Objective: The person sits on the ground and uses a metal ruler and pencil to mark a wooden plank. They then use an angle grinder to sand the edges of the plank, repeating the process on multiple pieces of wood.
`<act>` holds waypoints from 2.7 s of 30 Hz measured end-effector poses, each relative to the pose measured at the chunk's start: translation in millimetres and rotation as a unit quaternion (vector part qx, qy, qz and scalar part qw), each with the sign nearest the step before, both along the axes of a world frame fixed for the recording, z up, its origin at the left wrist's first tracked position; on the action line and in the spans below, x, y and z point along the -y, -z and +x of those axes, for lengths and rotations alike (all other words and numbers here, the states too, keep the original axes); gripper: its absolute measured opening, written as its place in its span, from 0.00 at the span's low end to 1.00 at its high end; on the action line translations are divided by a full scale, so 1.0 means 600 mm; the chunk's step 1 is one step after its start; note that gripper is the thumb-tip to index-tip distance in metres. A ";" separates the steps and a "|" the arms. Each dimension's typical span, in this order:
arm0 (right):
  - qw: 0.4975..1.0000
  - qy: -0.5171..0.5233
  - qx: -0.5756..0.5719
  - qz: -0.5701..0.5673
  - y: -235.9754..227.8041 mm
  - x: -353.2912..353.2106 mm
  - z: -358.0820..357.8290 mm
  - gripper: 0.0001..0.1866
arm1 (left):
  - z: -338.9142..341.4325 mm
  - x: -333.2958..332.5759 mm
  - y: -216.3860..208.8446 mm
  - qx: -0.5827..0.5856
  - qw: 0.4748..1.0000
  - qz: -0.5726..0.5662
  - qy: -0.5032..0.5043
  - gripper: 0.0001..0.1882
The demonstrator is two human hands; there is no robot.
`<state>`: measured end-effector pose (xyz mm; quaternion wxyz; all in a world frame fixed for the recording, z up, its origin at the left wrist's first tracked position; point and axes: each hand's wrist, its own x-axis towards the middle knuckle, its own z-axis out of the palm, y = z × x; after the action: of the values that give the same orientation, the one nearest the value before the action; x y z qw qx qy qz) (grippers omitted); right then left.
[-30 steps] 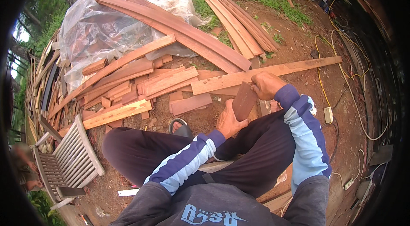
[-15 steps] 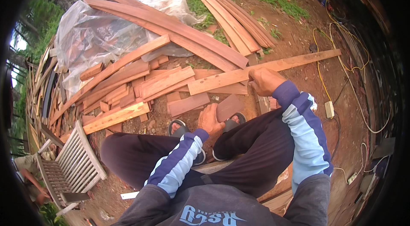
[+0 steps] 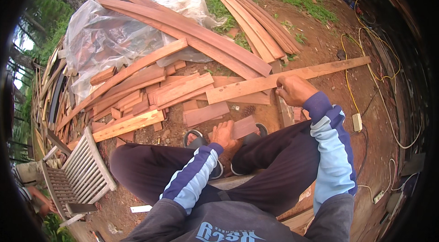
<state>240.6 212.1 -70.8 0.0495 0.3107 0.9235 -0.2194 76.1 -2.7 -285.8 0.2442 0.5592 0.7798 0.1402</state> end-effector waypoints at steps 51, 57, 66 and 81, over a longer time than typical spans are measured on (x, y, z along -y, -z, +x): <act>1.000 0.013 -0.015 0.018 0.010 -0.020 0.022 0.14 | -0.019 -0.020 -0.025 0.130 0.987 0.014 -0.091 0.40; 0.989 0.052 -0.134 0.034 -0.005 -0.049 0.063 0.13 | -0.014 -0.019 -0.022 0.135 0.988 0.047 -0.059 0.40; 0.723 0.307 -0.512 -0.347 0.127 0.035 0.125 0.14 | -0.042 0.031 0.025 0.105 0.989 0.051 -0.090 0.38; 0.841 0.346 -0.334 -0.247 0.516 0.279 0.136 0.17 | -0.060 0.065 0.144 -0.043 0.997 0.040 -0.048 0.34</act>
<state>322.4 44.7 -380.3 -0.2662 0.4953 0.6319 -0.5335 40.0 -41.8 -372.4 0.1804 0.5361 0.8093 0.1586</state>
